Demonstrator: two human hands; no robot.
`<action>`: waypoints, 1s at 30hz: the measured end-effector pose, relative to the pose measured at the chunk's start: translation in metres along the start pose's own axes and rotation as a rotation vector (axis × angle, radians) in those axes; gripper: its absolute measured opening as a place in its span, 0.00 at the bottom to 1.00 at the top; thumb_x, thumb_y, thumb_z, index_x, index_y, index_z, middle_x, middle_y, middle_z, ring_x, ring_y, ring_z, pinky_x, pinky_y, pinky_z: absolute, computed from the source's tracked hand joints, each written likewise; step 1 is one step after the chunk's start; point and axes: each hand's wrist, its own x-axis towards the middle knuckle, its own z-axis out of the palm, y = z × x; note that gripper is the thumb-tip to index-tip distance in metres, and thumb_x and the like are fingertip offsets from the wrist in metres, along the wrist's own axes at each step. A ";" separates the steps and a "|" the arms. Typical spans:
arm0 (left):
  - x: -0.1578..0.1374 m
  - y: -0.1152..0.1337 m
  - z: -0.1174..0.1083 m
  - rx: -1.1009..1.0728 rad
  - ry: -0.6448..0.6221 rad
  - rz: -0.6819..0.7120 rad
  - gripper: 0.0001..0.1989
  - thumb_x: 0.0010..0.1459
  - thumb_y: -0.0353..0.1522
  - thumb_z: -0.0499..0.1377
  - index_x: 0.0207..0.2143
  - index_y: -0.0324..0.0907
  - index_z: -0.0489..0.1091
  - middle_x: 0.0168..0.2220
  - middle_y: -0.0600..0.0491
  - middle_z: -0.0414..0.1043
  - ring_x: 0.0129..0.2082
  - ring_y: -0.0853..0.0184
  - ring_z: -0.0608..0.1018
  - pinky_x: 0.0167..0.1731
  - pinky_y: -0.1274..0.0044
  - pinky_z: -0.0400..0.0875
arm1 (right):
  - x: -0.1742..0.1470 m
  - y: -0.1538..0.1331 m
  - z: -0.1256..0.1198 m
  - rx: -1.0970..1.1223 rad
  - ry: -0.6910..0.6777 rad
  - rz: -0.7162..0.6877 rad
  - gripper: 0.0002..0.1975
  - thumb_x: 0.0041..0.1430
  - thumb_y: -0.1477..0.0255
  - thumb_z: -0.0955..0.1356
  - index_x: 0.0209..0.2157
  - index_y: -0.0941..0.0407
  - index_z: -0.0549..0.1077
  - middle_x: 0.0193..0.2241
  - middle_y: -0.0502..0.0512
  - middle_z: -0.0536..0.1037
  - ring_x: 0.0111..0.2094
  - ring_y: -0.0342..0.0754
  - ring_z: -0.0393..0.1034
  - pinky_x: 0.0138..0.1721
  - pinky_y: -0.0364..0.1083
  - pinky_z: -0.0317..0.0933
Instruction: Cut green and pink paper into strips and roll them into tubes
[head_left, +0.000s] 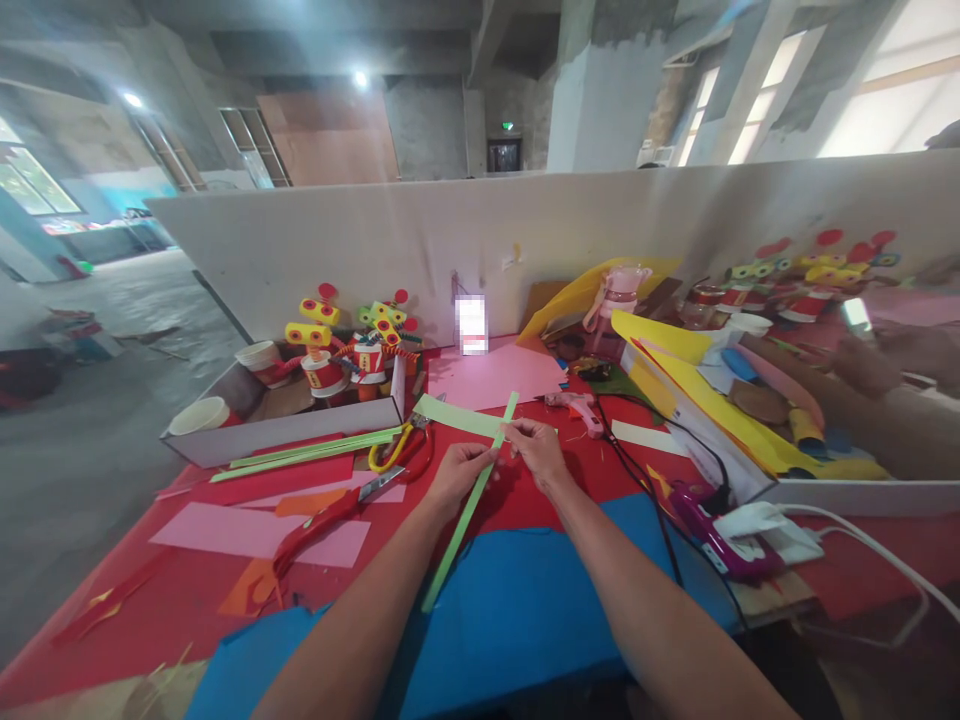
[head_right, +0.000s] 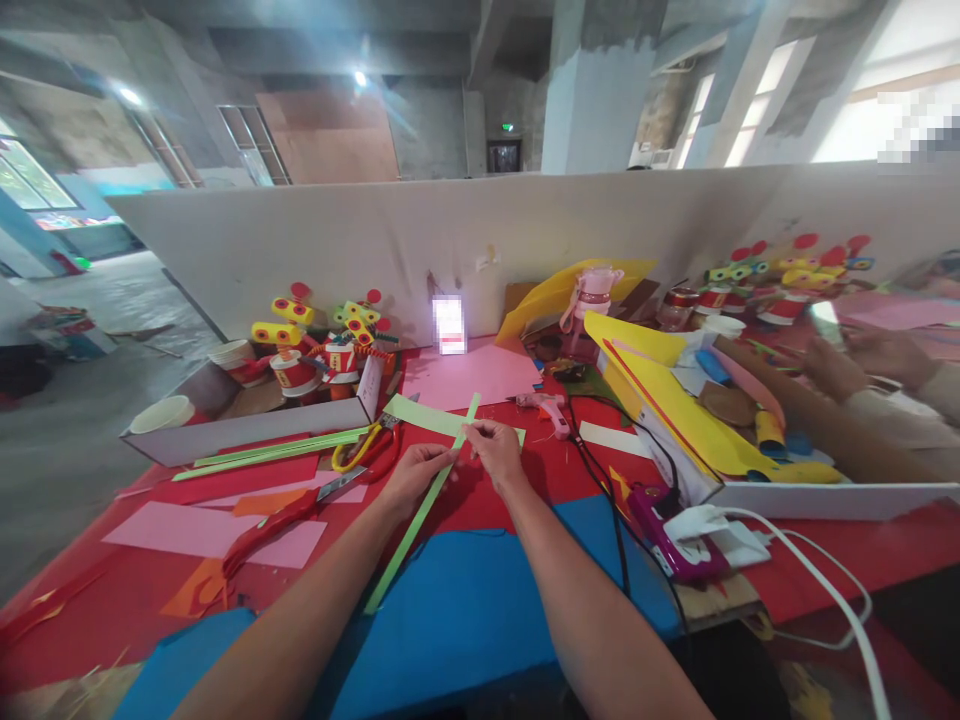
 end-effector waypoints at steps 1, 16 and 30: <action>0.000 0.000 0.000 -0.009 0.001 -0.011 0.19 0.45 0.45 0.66 0.24 0.36 0.75 0.17 0.52 0.70 0.14 0.75 0.65 0.16 0.81 0.54 | 0.000 0.000 -0.001 0.013 -0.004 0.019 0.17 0.46 0.56 0.71 0.22 0.57 0.74 0.12 0.45 0.65 0.16 0.39 0.57 0.21 0.41 0.51; -0.015 0.015 0.001 -0.033 -0.164 -0.079 0.16 0.43 0.42 0.67 0.21 0.37 0.76 0.16 0.51 0.70 0.14 0.74 0.66 0.17 0.81 0.56 | 0.019 -0.007 -0.025 0.086 0.027 0.064 0.20 0.36 0.55 0.76 0.18 0.56 0.69 0.12 0.44 0.63 0.15 0.38 0.56 0.19 0.41 0.51; -0.006 0.003 0.001 -0.142 -0.007 -0.051 0.19 0.41 0.44 0.69 0.25 0.36 0.76 0.18 0.51 0.72 0.16 0.75 0.67 0.17 0.82 0.56 | -0.004 -0.005 -0.002 -0.041 -0.301 0.049 0.20 0.46 0.54 0.72 0.20 0.57 0.72 0.16 0.48 0.71 0.18 0.41 0.62 0.22 0.41 0.55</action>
